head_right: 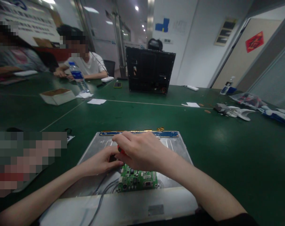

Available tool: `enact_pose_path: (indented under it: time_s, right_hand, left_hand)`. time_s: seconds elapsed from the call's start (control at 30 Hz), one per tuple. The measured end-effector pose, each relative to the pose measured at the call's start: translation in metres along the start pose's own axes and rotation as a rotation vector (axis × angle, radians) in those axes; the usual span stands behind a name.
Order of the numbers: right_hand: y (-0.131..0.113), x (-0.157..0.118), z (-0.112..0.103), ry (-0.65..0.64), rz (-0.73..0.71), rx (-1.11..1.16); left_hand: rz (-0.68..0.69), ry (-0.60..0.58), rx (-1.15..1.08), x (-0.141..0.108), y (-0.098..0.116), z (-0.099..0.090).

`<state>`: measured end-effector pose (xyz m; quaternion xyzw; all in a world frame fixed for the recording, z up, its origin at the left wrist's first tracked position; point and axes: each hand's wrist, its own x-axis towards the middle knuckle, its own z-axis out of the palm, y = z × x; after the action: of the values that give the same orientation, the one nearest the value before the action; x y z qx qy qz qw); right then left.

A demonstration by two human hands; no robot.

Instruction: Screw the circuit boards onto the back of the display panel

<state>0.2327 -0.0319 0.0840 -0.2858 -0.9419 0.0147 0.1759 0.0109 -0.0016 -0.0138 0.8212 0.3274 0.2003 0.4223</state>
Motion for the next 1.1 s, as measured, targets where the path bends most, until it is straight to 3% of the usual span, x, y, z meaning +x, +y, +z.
enact_pose_path:
  time_s: [0.3, 1.1]
  right_hand:
    - [0.0026, -0.001, -0.0084, -0.085, 0.053, 0.092]
    - [0.0003, -0.0002, -0.0073, -0.055, 0.041, 0.012]
  left_hand:
    - [-0.039, -0.029, 0.02, -0.0006, -0.0017, 0.0009]
    - [0.045, 0.021, 0.067, -0.0023, 0.0, 0.0008]
